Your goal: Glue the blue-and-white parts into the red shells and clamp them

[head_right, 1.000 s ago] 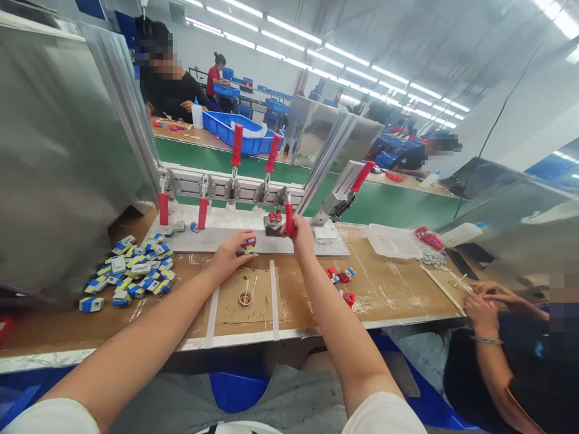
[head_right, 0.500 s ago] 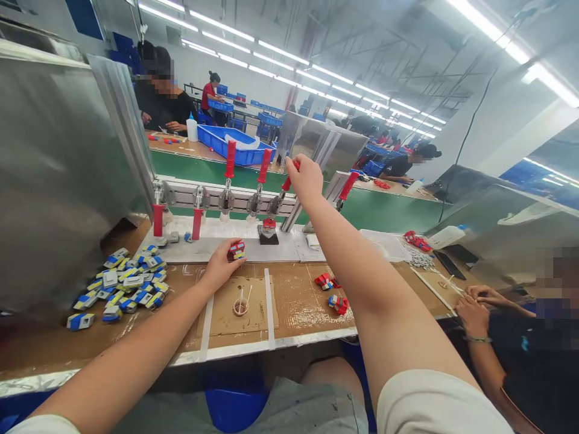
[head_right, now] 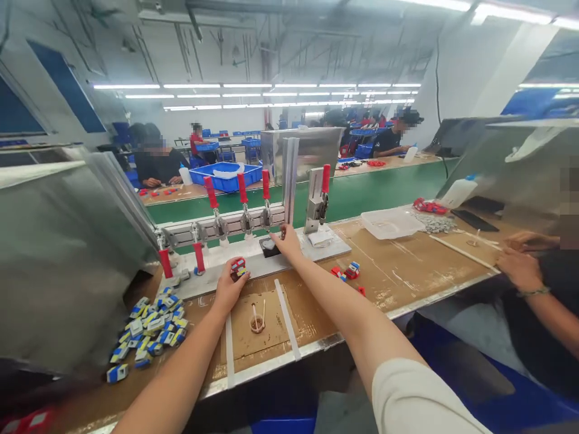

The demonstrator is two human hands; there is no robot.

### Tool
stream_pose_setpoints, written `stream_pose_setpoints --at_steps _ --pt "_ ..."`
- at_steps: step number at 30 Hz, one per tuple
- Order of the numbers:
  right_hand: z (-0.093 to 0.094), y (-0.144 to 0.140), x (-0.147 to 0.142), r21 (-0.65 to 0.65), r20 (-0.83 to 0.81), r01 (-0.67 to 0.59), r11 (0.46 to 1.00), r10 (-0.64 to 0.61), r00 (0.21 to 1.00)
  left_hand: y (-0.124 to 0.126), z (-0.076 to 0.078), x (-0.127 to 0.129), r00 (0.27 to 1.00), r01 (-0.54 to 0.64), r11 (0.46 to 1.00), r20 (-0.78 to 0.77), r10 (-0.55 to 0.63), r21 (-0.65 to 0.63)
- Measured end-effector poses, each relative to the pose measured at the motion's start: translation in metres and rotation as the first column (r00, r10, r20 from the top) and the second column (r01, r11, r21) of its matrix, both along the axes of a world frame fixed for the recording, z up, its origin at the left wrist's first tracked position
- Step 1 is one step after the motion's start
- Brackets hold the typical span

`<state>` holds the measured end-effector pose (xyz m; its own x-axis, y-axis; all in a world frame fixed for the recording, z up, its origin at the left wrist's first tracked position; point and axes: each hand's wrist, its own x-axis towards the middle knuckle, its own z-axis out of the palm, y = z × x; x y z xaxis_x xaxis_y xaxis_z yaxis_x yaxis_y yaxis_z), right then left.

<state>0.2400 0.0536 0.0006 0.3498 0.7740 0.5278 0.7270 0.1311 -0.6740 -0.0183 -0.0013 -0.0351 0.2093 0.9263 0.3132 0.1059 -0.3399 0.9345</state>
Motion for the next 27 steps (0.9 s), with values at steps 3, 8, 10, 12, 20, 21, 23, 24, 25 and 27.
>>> stream_pose_setpoints --at_steps 3,8,10,12,20,21,23,24,25,27 --pt "-0.027 -0.008 0.003 -0.062 0.008 -0.052 0.997 0.052 0.999 -0.003 0.004 -0.002 1.000 -0.016 1.000 0.004 0.015 0.027" --pt "-0.010 -0.018 0.019 -0.037 -0.045 0.025 0.999 -0.027 0.999 0.005 0.016 0.009 0.994 0.092 0.996 -0.051 -0.093 -0.012" --pt "0.022 -0.012 0.022 0.130 -0.071 -0.027 0.991 0.036 0.997 0.019 0.024 0.023 0.986 0.125 0.992 -0.118 -0.121 0.027" --pt "0.068 0.003 0.020 0.347 -0.126 -0.109 0.931 0.161 0.979 0.035 0.031 0.043 0.977 0.118 0.991 -0.185 -0.105 0.058" --pt "0.223 0.064 -0.012 0.251 -0.539 -0.415 0.875 0.482 0.690 0.086 0.030 0.110 0.934 0.034 0.995 -0.357 0.002 0.093" --pt "0.225 0.062 -0.014 0.240 -0.564 -0.454 0.858 0.504 0.654 0.090 0.029 0.112 0.930 0.024 0.995 -0.368 0.013 0.095" --pt "0.218 0.050 -0.015 0.279 -0.577 -0.479 0.832 0.544 0.609 0.096 0.025 0.112 0.920 0.006 0.996 -0.390 0.030 0.090" --pt "0.211 0.042 -0.014 0.315 -0.560 -0.476 0.821 0.566 0.605 0.099 0.024 0.112 0.916 0.000 0.996 -0.399 0.034 0.085" --pt "0.203 0.033 -0.014 0.345 -0.527 -0.477 0.808 0.588 0.614 0.102 0.022 0.111 0.912 -0.002 0.997 -0.409 0.034 0.078" --pt "0.186 0.015 -0.012 0.384 -0.431 -0.487 0.785 0.618 0.657 0.105 0.020 0.110 0.905 -0.001 0.998 -0.424 0.028 0.064"
